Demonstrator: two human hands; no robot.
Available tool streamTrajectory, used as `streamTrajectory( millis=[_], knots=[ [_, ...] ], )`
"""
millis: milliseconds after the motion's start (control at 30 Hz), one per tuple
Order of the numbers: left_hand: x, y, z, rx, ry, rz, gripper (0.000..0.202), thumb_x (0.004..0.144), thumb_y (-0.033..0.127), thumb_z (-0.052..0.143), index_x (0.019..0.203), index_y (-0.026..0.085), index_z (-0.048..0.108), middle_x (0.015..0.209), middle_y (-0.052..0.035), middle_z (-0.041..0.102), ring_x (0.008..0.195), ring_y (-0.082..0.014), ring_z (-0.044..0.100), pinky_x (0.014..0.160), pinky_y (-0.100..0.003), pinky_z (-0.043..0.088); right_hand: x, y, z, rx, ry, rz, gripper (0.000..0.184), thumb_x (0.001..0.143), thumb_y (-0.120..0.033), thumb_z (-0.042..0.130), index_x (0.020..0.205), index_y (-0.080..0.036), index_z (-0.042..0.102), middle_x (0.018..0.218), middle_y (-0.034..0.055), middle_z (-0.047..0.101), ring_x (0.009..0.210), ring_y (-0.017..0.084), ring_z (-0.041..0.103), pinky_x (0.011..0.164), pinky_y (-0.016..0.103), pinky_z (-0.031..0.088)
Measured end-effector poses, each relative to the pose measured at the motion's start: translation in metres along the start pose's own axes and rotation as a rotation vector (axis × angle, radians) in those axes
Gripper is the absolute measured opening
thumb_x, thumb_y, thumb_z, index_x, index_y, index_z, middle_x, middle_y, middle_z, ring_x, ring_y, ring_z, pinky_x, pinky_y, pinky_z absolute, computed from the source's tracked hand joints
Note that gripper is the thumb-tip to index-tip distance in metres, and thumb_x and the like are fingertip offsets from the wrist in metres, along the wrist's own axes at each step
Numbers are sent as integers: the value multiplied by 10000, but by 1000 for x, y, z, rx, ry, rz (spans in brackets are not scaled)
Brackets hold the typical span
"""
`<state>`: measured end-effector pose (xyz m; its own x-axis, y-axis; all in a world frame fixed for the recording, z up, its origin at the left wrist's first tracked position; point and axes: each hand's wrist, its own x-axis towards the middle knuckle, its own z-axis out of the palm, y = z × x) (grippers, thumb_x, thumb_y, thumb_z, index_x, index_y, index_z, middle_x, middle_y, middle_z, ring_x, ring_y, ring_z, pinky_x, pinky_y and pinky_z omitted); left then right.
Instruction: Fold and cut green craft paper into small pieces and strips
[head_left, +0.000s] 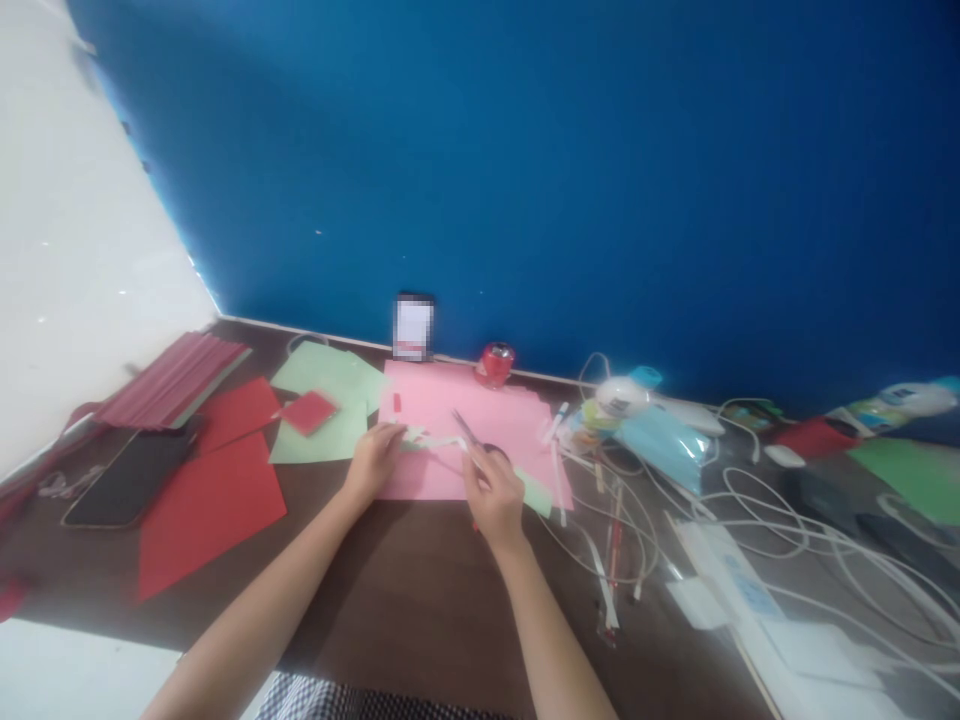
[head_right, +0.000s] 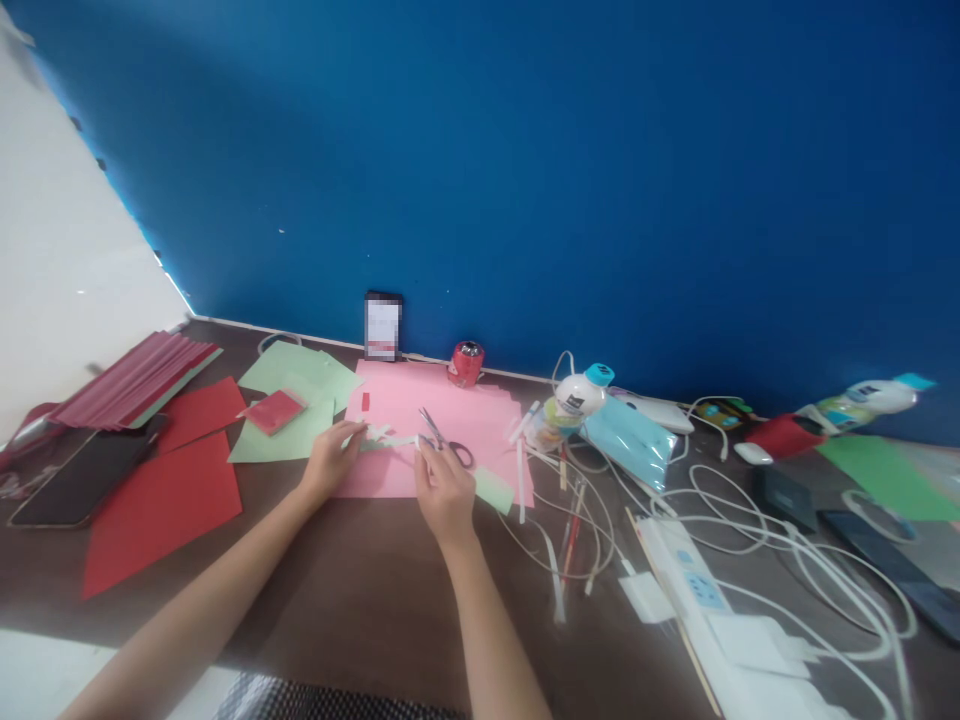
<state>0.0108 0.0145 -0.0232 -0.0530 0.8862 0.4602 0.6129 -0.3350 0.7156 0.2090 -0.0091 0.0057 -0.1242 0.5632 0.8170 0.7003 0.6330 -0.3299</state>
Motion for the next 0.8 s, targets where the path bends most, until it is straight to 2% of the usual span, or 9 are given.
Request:
streamTrajectory(
  millis=[267,367,500,700,800],
  knots=[
    [-1,16,-6,-29,-67,32,155,727,171,466,803,169,601,767,-55,630,701,-166,568,667,-280,440,4,-1,-2,50,23,102,204,813,-194,495,970,-172,624,742,69,655,656,144,598,622,267,502],
    [-3,22,-5,-66,-115,16,118,739,223,487,782,168,583,759,-52,620,689,-159,558,646,-268,435,5,0,-3,67,28,131,185,812,-204,498,937,-166,629,751,71,659,681,148,601,637,274,500],
    [-5,25,2,-105,-172,3,165,775,307,489,746,176,585,730,-42,624,684,-153,559,636,-254,428,5,1,-3,78,7,155,181,811,-201,500,934,-163,626,768,77,661,697,158,600,643,283,498],
    [-5,21,7,-202,-110,-54,211,775,289,494,899,178,623,758,-48,644,697,-159,576,676,-268,435,5,2,-3,84,6,181,172,808,-201,502,915,-161,632,724,59,647,641,137,584,606,258,488],
    [-4,20,6,-236,-127,-34,193,785,281,475,826,172,628,768,-52,633,719,-161,568,692,-272,427,7,0,-5,93,13,200,171,806,-190,504,917,-161,631,723,60,644,635,135,578,585,247,486]
  ],
)
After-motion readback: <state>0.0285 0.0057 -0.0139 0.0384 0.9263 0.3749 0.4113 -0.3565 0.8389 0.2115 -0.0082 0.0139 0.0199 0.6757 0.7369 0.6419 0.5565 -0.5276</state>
